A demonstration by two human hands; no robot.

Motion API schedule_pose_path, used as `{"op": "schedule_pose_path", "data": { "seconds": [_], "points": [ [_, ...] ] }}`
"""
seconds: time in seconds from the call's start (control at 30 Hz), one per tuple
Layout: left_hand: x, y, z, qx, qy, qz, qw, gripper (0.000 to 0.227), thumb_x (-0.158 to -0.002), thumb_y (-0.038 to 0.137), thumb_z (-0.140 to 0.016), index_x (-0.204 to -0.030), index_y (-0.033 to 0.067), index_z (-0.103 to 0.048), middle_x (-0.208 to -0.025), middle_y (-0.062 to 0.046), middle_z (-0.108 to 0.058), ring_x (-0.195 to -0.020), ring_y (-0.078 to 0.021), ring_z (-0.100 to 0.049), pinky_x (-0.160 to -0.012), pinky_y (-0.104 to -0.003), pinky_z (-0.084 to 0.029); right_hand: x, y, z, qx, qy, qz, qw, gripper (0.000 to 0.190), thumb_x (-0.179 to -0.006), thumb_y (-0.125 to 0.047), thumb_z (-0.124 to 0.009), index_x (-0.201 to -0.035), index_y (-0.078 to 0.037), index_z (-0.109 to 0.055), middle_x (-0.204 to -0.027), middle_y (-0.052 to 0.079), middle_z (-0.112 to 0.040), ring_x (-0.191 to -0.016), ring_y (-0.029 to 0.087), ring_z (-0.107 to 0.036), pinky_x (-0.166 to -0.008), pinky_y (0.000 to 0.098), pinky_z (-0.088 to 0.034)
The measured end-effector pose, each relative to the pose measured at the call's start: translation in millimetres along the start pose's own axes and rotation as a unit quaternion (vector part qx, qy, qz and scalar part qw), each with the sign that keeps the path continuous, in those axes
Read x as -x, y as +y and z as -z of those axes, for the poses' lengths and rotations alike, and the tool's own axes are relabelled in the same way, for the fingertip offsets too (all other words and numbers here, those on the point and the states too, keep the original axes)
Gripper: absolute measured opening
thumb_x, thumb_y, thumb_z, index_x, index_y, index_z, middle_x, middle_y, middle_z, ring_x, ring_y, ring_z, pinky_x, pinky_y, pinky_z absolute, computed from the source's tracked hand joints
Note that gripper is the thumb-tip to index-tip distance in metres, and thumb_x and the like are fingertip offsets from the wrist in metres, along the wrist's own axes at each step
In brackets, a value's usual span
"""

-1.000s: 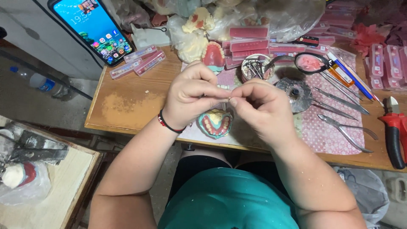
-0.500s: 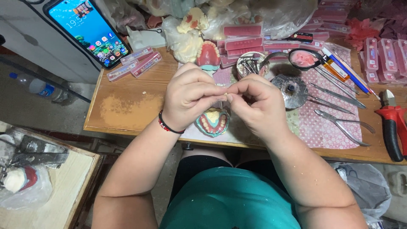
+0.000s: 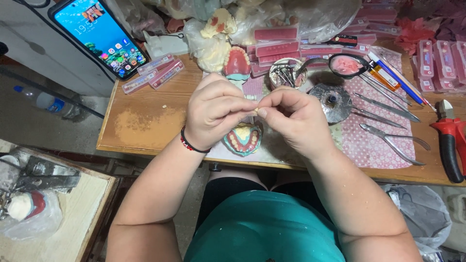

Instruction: The person uses pliers to trim a small object and then places it into a dental mold. They use a metal tool to apply a substance to the mold and insert additional small pieces. The person also uses a rotary tool to shape a small pink object before placing it into the mold.

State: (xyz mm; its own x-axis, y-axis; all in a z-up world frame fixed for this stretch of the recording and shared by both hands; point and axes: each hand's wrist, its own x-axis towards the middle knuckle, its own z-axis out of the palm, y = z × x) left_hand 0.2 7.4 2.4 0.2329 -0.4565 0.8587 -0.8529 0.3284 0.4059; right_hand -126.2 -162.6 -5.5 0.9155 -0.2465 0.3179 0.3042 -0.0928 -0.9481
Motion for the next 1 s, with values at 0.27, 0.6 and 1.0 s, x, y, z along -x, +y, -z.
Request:
{"op": "schedule_pose_path", "data": {
  "seconds": [0.27,0.6,1.0],
  "points": [
    [0.1,9.1,1.9,-0.047,0.031,-0.072,0.996,0.014,-0.102,0.019,-0.069,-0.1,0.0096,-0.079,-0.092,-0.007,-0.071,-0.079,-0.0319,-0.063,-0.073,-0.044,-0.054,-1.0,20.7,17.9,0.007,-0.047,-0.002,0.999,0.005,-0.094,0.001,-0.073,-0.098,0.005,-0.074,-0.081,0.012,-0.065,-0.067,0.012,-0.062,-0.06,0.0263,-0.049],
    [65.0,141.4,67.7,-0.277,0.06,-0.201,0.938,0.014,-0.105,0.008,-0.055,-0.102,0.0006,-0.066,-0.097,-0.011,-0.068,-0.083,-0.0305,-0.067,-0.071,-0.045,-0.06,55.3,-22.7,-47.9,-0.004,-0.195,-0.087,0.977,0.006,-0.089,-0.004,-0.069,-0.095,-0.005,-0.067,-0.082,0.003,-0.063,-0.071,0.01,-0.057,-0.067,0.0192,-0.046],
    [287.7,299.2,182.0,-0.549,0.196,0.25,0.773,0.017,-0.095,0.009,-0.066,-0.08,0.0072,-0.073,-0.079,-0.011,-0.069,-0.086,-0.0408,-0.065,-0.08,-0.052,-0.053,132.7,18.2,-286.0,0.217,-0.474,0.121,0.844,0.015,-0.086,-0.01,-0.057,-0.084,-0.008,-0.072,-0.077,0.018,-0.064,-0.081,0.042,-0.065,-0.075,0.0519,-0.049]
  ]
}}
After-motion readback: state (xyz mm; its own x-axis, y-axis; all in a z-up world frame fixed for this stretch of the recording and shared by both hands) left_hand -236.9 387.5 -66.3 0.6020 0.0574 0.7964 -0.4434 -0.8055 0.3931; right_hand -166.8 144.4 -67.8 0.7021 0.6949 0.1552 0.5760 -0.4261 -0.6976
